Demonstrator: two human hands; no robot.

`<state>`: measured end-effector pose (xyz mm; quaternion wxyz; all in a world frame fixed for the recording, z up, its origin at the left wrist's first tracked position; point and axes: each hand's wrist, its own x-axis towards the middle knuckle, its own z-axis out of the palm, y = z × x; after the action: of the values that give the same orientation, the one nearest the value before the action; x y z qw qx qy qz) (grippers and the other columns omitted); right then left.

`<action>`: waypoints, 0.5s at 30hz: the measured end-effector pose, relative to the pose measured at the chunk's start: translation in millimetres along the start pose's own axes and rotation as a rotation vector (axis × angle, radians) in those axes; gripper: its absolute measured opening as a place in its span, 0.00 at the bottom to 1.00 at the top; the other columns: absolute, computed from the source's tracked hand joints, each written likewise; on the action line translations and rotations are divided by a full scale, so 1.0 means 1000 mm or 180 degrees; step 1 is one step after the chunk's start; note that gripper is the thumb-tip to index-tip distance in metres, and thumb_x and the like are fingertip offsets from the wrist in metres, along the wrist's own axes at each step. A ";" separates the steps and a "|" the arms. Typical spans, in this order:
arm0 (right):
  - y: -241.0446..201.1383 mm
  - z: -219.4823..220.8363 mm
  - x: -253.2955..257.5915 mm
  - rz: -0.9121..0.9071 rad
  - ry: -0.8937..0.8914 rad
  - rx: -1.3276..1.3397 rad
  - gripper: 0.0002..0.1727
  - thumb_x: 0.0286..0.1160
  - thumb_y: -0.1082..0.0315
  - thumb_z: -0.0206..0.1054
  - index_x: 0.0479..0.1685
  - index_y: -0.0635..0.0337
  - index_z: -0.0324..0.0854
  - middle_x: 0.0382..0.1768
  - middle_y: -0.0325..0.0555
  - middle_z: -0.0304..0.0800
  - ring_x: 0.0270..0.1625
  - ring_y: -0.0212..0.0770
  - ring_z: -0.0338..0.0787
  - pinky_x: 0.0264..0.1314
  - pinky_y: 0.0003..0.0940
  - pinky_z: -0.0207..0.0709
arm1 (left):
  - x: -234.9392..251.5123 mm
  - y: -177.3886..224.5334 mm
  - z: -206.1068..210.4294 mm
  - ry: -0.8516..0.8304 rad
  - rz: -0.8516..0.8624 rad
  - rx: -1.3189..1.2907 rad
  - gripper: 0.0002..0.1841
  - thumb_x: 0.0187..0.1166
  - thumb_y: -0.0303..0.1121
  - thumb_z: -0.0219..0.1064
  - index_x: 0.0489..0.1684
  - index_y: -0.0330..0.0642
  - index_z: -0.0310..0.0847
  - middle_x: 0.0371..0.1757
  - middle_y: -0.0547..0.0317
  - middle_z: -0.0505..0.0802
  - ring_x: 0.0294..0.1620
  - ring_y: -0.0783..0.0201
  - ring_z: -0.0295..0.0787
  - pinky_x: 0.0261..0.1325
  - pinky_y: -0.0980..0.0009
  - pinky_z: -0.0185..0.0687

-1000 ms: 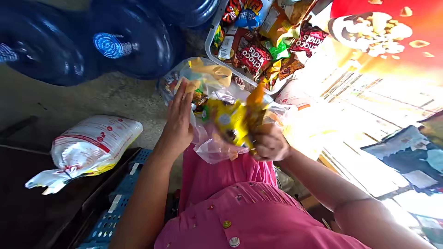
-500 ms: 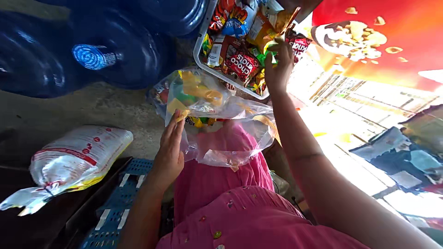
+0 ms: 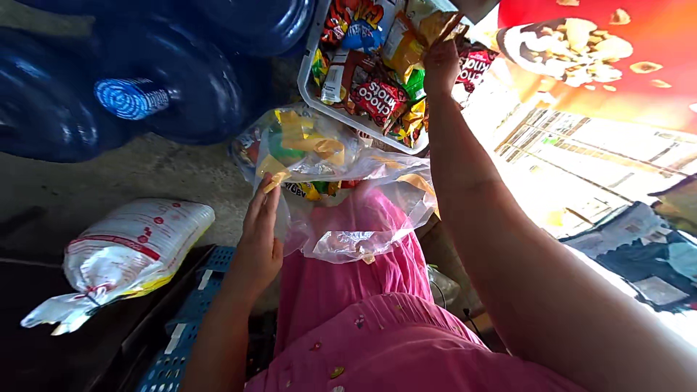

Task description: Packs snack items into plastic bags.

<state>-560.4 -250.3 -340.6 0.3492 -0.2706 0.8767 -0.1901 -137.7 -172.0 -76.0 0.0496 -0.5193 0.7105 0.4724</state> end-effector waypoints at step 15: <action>0.005 0.015 0.014 0.0031 -0.0110 -0.0350 0.29 0.74 0.51 0.72 0.74 0.55 0.83 0.71 0.58 0.85 0.77 0.54 0.80 0.83 0.53 0.66 | -0.001 -0.007 0.004 -0.0084 0.0005 0.0128 0.45 0.61 0.12 0.56 0.92 0.33 0.53 0.93 0.38 0.58 0.91 0.42 0.60 0.84 0.49 0.67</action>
<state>-560.0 -257.2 -360.7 0.3498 -0.2884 0.8810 -0.1353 -133.7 -168.5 -82.0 0.0691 -0.5113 0.7195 0.4648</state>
